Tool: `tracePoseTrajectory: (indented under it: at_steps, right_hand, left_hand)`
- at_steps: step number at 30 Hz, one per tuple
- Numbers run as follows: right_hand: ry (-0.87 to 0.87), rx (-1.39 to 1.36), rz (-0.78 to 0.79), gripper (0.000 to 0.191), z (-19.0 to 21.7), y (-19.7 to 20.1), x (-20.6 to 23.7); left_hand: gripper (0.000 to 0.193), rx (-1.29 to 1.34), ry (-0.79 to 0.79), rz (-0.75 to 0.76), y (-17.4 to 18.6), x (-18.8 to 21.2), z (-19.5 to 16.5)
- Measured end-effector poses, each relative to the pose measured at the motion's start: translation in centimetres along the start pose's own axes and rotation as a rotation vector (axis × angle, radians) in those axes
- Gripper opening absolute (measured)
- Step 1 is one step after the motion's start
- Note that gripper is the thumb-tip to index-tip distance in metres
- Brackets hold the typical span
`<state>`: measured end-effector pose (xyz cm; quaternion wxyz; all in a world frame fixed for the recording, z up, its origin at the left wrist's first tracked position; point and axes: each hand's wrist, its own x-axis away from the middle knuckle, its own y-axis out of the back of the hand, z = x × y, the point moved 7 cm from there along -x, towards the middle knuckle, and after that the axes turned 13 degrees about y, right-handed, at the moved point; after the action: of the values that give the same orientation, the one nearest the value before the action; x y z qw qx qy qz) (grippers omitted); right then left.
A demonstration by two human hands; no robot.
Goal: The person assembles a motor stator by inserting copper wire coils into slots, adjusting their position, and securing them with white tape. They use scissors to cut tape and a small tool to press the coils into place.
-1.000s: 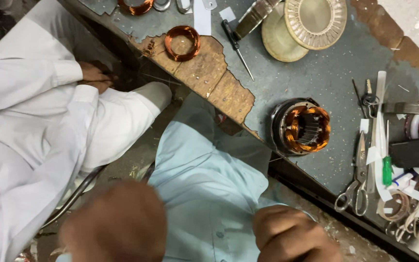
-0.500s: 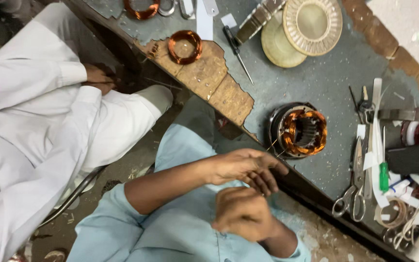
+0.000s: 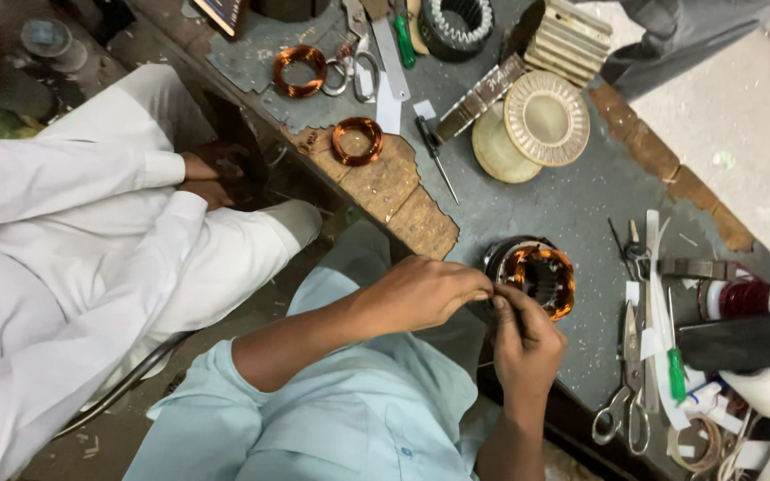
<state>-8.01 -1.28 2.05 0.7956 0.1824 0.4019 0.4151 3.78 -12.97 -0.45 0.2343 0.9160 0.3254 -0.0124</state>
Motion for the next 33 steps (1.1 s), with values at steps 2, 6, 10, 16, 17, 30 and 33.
tracePoseTrajectory:
  at_steps: [2, 6, 10, 16, 17, 30, 33]
  right_hand:
    - [-0.082, -0.08, -0.101, 0.016, -0.6, 0.3, 0.4]
    - [-0.363, -0.321, -0.184, 0.017, -3.0, 0.1, 1.5]
    - [-0.482, -0.39, -0.145, 0.02, -4.1, 0.2, 2.2]
    - [-0.559, -0.421, -0.081, 0.022, -4.6, -0.1, 2.5]
    - [-0.592, -0.459, -0.072, 0.023, -4.7, -0.3, 2.6]
    - [-0.509, -0.479, -0.089, 0.027, -5.4, -0.9, 3.0]
    - [-0.505, -0.47, -0.092, 0.025, -5.6, -0.8, 3.1]
  left_hand:
    - [0.02, 0.096, -0.027, -0.07, 0.5, -0.9, -0.3]
    - [0.022, 0.361, 0.143, -0.177, -0.2, -2.6, 1.0]
    - [0.022, 0.071, 0.008, -0.119, -2.1, -2.0, -0.2]
    - [0.022, 0.138, 0.027, -0.103, -1.4, -2.8, 0.7]
    - [0.022, 0.045, 0.03, -0.078, -1.7, -2.8, 0.6]
    - [0.024, 0.151, -0.147, 0.061, -1.1, -2.5, -1.0]
    - [0.024, 0.169, 0.038, -0.155, 0.4, -2.7, 0.3]
